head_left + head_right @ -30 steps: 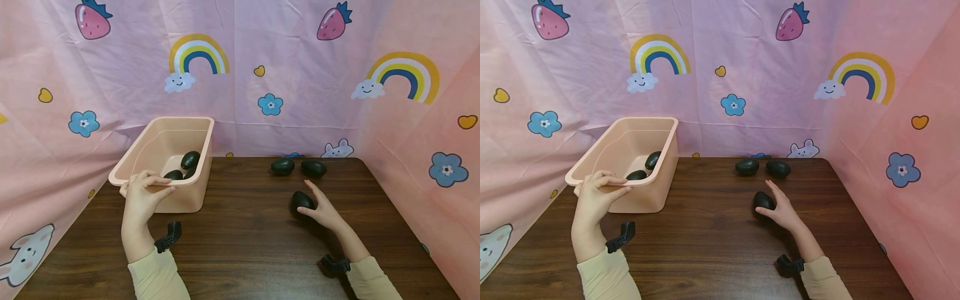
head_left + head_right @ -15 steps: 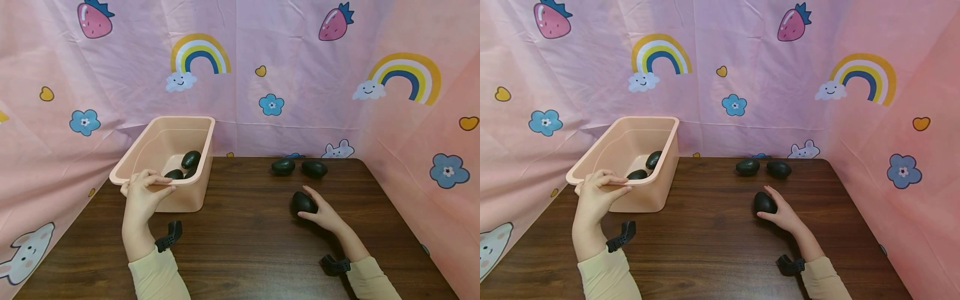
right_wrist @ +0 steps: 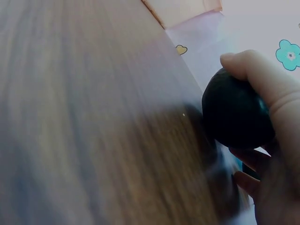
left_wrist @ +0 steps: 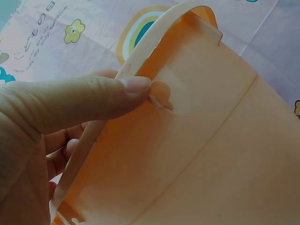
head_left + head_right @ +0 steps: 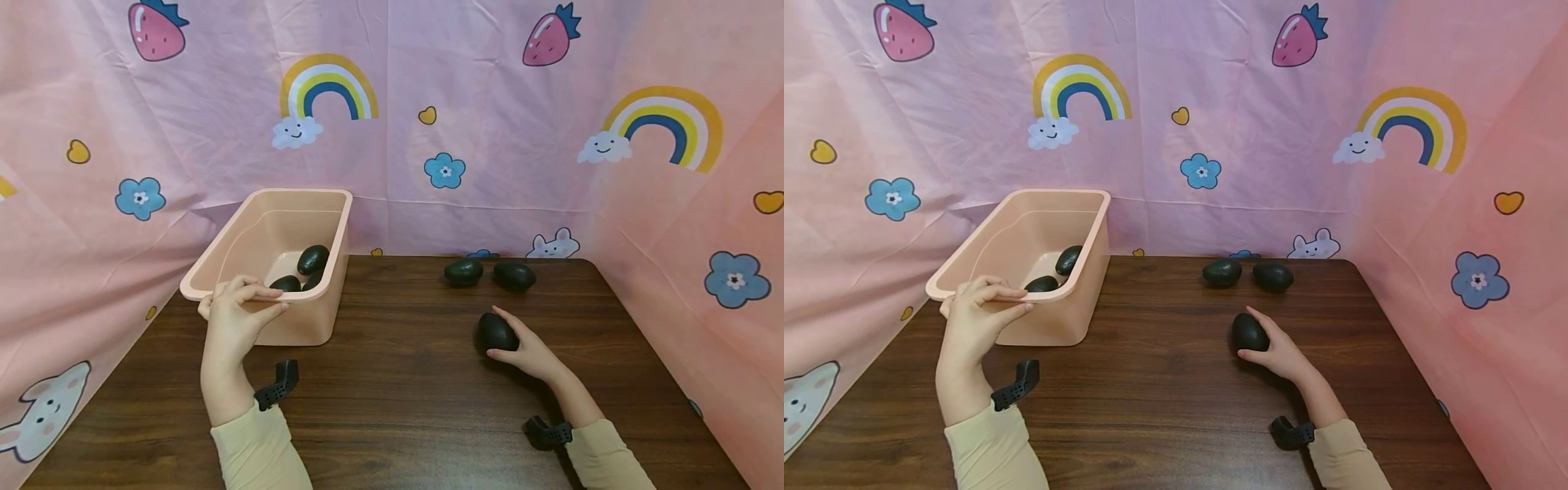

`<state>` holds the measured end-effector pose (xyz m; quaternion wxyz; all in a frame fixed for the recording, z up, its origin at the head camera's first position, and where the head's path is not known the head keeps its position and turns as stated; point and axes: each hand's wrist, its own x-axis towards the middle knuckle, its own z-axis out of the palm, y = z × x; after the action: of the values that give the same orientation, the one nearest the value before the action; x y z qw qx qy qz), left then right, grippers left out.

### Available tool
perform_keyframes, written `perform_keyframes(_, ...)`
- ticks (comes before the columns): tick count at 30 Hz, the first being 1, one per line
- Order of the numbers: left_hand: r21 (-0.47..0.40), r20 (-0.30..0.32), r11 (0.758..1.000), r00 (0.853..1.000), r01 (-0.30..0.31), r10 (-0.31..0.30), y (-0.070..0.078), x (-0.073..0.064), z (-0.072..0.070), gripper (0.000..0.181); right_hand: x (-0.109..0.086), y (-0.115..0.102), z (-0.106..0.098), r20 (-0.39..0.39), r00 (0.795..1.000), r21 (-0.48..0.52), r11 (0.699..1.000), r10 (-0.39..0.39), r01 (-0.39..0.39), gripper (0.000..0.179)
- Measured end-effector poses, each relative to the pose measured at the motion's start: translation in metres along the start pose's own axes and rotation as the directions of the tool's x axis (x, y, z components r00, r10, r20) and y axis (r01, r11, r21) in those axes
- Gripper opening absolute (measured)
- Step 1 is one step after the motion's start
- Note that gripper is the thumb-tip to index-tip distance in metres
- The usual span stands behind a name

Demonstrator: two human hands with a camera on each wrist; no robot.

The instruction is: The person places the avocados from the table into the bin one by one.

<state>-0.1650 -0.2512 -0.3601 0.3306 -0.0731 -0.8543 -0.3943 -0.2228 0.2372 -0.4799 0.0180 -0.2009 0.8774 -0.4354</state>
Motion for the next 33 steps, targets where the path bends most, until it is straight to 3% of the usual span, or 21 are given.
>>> perform_keyframes(13,-0.005,-0.005,1.0,1.0,-0.001,0.001,-0.0005,-0.0002,0.0007,0.021,0.0027,0.0019,0.0024,-0.065,0.997,-0.059,0.998,-0.042,0.039,0.077)
perform_keyframes(33,-0.002,-0.017,1.0,1.0,-0.009,0.009,-0.0015,-0.0017,0.0016,0.022,0.0027,0.0016,0.0048,-0.131,0.991,-0.134,0.991,-0.039,0.021,0.075)
